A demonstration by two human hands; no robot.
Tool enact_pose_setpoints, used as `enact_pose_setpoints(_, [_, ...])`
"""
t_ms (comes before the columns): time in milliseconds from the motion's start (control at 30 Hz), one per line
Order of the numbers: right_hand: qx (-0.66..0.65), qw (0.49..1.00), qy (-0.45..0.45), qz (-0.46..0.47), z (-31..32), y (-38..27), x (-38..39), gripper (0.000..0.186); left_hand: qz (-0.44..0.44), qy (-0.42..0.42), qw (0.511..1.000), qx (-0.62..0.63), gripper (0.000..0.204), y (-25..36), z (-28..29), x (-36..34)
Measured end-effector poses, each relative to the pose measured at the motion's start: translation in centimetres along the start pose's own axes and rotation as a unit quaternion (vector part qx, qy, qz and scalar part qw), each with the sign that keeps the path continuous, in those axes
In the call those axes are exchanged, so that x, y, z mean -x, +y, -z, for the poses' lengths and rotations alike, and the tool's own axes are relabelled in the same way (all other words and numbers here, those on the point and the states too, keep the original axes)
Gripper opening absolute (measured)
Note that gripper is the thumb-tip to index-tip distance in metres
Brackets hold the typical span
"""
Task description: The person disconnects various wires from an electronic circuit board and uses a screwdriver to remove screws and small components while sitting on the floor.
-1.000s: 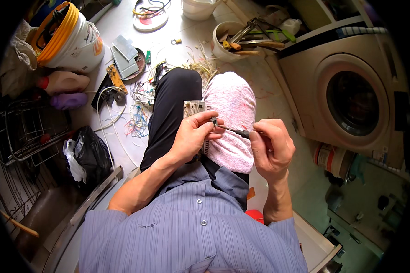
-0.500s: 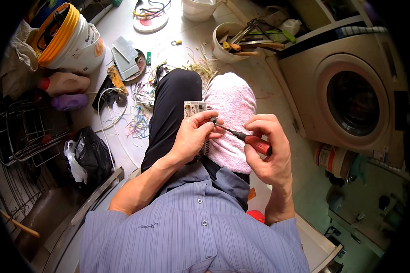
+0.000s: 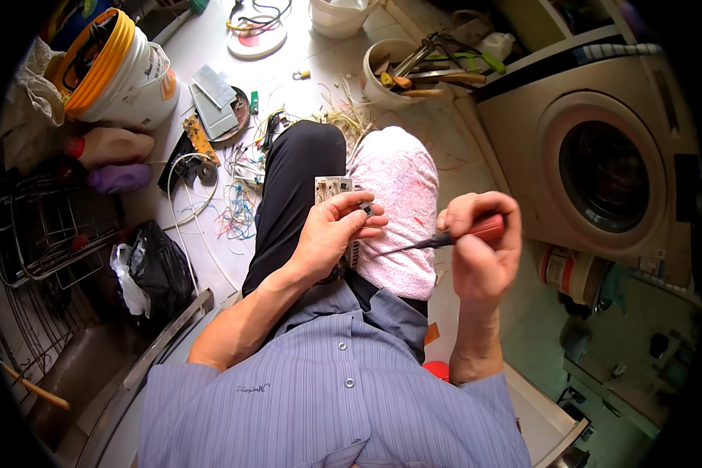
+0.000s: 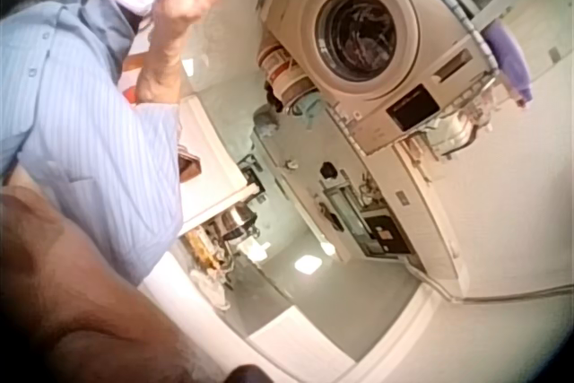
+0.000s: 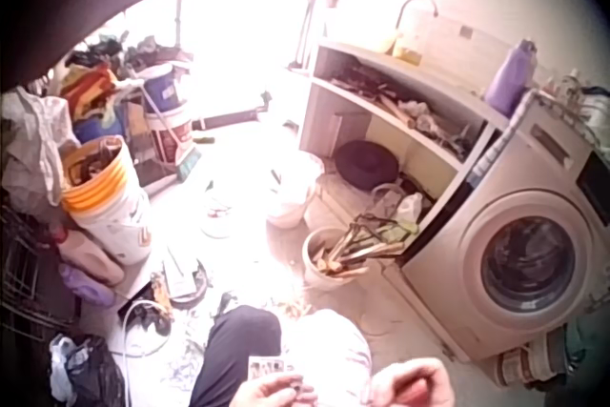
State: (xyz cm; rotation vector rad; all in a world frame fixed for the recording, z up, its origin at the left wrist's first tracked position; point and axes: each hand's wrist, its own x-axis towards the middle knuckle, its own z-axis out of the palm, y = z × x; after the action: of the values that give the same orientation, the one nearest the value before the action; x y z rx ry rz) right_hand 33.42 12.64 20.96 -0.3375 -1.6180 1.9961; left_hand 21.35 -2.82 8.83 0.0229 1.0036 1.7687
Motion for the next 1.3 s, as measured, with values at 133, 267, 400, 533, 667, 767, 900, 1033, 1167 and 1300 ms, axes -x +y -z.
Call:
enact_pose_setpoints(133, [-0.035,0.999,0.011,-0.017,0.3,-0.9,-0.7,0.028,0.006,-0.024,0.999,0.033,0.036,0.2,0.4,0.1])
enact_pose_setpoints(267, [0.209,0.974,-0.003,-0.088,-0.7,0.0,-0.8,0.011,0.01,-0.071,0.992,0.106,0.043,0.8,1.2,-0.1])
enact_pose_setpoints(400, [0.408,0.906,-0.104,-0.034,-1.1,3.3,-1.8,0.024,0.014,-0.119,0.985,0.123,0.047,1.2,1.7,-0.2])
enact_pose_setpoints(533, [0.395,0.904,-0.147,-0.069,-1.2,4.5,-2.2,0.029,-0.016,-0.137,0.989,0.06,0.047,0.6,1.4,-0.1])
enact_pose_setpoints(667, [0.407,0.898,-0.166,-0.03,-0.8,5.9,-1.9,0.024,-0.014,-0.116,0.992,0.051,0.046,0.2,1.6,-0.1])
enact_pose_setpoints(767, [0.391,0.908,-0.152,0.011,-0.5,6.5,-1.9,0.022,0.002,-0.09,0.995,0.051,0.041,0.4,1.2,0.0])
enact_pose_setpoints(900, [0.368,0.917,-0.147,0.042,-0.7,6.6,-1.9,0.016,-0.001,-0.081,0.993,0.082,0.039,0.4,1.4,-0.1])
enact_pose_setpoints(1033, [0.331,0.937,-0.108,-0.024,-0.4,6.4,-1.8,0.011,-0.004,-0.1,0.99,0.099,0.04,0.4,1.9,-0.3])
enact_pose_setpoints(1167, [0.282,0.948,-0.054,-0.136,0.2,5.6,-1.9,0.011,0.014,-0.105,0.989,0.102,0.033,0.9,1.2,0.1])
enact_pose_setpoints(1300, [0.278,0.951,-0.055,-0.119,1.1,6.5,-1.5,0.013,0.063,-0.087,0.989,0.1,0.021,1.6,0.4,0.3])
